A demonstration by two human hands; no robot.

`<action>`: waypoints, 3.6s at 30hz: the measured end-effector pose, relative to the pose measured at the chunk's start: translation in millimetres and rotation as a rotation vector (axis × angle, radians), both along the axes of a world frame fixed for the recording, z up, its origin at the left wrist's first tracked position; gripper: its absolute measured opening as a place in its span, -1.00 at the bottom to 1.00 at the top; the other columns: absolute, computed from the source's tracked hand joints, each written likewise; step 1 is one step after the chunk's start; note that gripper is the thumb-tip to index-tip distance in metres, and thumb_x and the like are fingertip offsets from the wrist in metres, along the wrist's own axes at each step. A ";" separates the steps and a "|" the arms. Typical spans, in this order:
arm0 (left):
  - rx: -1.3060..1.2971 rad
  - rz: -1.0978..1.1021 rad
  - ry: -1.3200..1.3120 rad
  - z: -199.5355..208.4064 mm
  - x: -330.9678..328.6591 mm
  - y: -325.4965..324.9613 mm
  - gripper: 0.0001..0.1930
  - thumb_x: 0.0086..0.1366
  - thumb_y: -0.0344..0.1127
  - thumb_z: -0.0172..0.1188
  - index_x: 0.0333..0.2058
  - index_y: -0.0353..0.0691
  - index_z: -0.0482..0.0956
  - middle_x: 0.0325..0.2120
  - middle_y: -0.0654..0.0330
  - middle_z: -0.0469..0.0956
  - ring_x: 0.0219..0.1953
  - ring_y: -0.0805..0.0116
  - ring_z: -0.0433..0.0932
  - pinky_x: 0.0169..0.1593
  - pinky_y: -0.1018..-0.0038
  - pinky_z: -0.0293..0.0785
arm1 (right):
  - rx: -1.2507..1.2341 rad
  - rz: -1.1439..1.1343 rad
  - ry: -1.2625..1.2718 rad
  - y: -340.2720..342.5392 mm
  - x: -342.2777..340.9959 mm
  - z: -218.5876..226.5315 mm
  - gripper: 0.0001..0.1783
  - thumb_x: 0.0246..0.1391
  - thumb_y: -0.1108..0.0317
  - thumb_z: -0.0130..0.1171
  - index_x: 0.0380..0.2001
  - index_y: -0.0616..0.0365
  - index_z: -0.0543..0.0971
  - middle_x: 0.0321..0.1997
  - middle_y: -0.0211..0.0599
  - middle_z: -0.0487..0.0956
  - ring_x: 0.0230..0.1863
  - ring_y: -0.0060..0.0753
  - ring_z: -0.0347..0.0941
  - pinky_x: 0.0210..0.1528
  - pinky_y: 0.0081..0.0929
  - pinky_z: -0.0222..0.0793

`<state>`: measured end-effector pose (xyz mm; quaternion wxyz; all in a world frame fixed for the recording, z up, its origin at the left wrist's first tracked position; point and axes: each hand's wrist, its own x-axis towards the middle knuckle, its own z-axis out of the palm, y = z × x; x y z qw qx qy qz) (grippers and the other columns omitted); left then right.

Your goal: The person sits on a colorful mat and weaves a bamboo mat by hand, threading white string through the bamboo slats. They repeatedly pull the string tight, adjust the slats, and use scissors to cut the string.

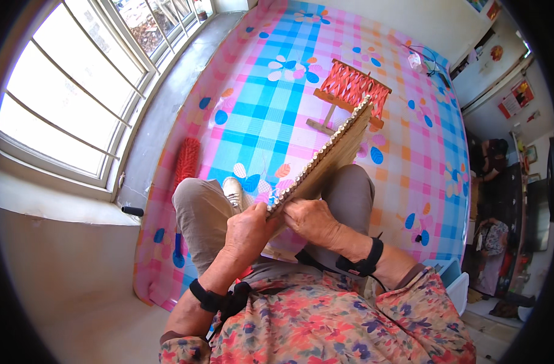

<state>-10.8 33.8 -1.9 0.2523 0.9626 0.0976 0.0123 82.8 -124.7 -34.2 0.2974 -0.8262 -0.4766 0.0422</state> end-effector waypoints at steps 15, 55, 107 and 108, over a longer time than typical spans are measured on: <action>0.038 -0.018 -0.023 -5.2 9.7 -0.2 -0.71 0.18 -0.14 0.24 -0.43 -0.23 0.42 -0.45 -0.02 0.55 -0.33 -0.10 0.59 -0.28 0.09 0.49 | -0.035 0.055 0.068 -93.4 -37.0 52.0 -0.83 0.11 0.34 0.18 -0.48 0.16 0.47 -0.49 -0.18 0.43 -0.43 -0.08 0.45 -0.42 -0.23 0.39; -0.184 -0.033 0.083 -8.7 52.1 35.8 -0.65 0.19 -0.18 0.30 -0.14 -0.28 0.56 -0.48 -0.07 0.60 -0.42 0.12 0.62 -0.29 0.27 0.48 | 1.122 0.013 1.716 13.2 22.1 2.8 -0.70 0.33 0.09 0.05 -0.19 0.11 0.52 -0.65 -0.56 0.25 -0.73 -0.75 0.02 -0.72 -0.70 -0.07; -1.380 0.564 -0.253 13.3 -113.4 95.7 -0.64 0.23 -0.49 0.29 0.00 -0.39 0.49 -0.16 0.18 0.62 -0.17 0.51 0.58 -0.05 0.52 0.52 | 0.285 0.285 0.103 128.6 -33.1 64.0 -0.89 0.11 0.36 0.21 -0.27 0.03 0.62 -0.45 -0.27 0.43 -0.43 -0.14 0.50 -0.41 -0.27 0.46; -1.386 0.618 -0.216 9.5 -116.6 96.1 -0.63 0.23 -0.50 0.29 0.00 -0.39 0.48 -0.16 0.18 0.62 -0.17 0.51 0.58 -0.06 0.52 0.52 | 0.253 0.314 0.110 133.2 -34.9 59.2 -0.89 0.12 0.34 0.20 -0.27 0.02 0.62 -0.45 -0.27 0.43 -0.43 -0.14 0.51 -0.41 -0.28 0.47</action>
